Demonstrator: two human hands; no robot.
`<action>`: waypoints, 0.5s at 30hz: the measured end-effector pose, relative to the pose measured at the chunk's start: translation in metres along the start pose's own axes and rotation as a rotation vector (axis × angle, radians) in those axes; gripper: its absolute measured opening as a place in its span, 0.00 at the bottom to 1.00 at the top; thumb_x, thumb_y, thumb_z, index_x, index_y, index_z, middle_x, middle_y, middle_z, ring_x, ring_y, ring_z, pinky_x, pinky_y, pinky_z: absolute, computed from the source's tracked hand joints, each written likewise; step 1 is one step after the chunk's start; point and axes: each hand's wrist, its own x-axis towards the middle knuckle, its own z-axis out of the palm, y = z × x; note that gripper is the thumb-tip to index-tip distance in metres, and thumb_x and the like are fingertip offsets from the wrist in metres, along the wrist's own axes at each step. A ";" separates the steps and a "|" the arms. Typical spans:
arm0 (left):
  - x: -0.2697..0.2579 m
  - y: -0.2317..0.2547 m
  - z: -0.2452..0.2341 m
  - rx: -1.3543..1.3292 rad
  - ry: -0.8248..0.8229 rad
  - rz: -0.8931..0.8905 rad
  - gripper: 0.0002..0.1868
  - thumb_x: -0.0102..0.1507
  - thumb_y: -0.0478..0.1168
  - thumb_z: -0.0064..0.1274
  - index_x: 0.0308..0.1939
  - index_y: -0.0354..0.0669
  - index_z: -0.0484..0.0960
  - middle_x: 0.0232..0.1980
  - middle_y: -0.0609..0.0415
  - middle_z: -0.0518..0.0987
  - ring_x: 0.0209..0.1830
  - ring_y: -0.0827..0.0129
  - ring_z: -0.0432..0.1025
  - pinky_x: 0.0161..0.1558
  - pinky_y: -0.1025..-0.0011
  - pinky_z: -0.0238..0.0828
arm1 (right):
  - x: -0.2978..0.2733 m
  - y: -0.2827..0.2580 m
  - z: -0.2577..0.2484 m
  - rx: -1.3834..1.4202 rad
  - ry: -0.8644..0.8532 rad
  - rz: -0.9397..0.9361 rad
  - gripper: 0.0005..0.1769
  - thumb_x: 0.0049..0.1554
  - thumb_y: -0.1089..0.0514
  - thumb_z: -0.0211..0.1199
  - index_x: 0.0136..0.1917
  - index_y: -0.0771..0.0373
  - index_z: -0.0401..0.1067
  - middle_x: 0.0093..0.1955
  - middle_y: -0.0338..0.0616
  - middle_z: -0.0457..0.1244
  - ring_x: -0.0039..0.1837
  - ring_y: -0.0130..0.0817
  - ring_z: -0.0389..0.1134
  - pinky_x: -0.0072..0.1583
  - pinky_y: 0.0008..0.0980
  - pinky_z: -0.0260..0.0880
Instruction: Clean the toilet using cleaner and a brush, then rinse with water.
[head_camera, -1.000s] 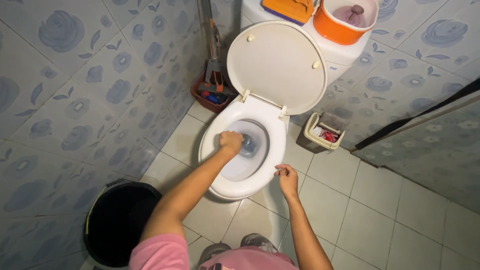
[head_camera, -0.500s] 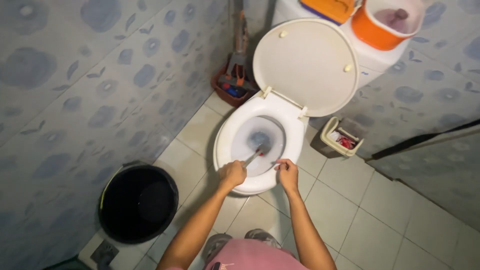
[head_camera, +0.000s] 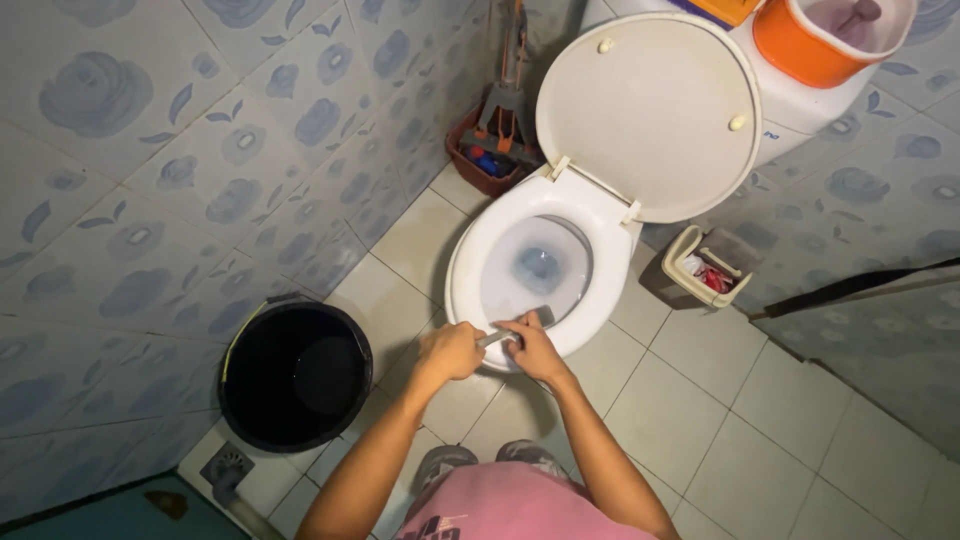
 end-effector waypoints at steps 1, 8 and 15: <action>-0.004 0.004 -0.009 0.003 0.005 -0.003 0.19 0.60 0.46 0.53 0.55 0.61 0.85 0.46 0.44 0.85 0.49 0.50 0.79 0.52 0.54 0.75 | 0.004 -0.002 0.001 0.003 -0.001 -0.006 0.28 0.49 0.70 0.60 0.63 0.57 0.77 0.48 0.48 0.54 0.50 0.42 0.61 0.55 0.34 0.65; -0.012 0.022 -0.042 0.215 0.066 0.023 0.11 0.58 0.41 0.55 0.41 0.44 0.88 0.42 0.40 0.85 0.46 0.48 0.81 0.48 0.55 0.77 | 0.028 -0.026 0.005 -0.098 -0.035 -0.177 0.14 0.54 0.66 0.64 0.55 0.62 0.77 0.50 0.51 0.60 0.54 0.49 0.62 0.58 0.42 0.64; -0.011 0.042 -0.016 0.296 -0.133 0.031 0.14 0.47 0.33 0.63 0.37 0.37 0.88 0.41 0.38 0.85 0.46 0.52 0.82 0.46 0.58 0.78 | 0.019 0.020 0.010 -0.155 -0.073 -0.170 0.10 0.51 0.69 0.59 0.47 0.68 0.75 0.51 0.55 0.62 0.57 0.53 0.64 0.60 0.43 0.66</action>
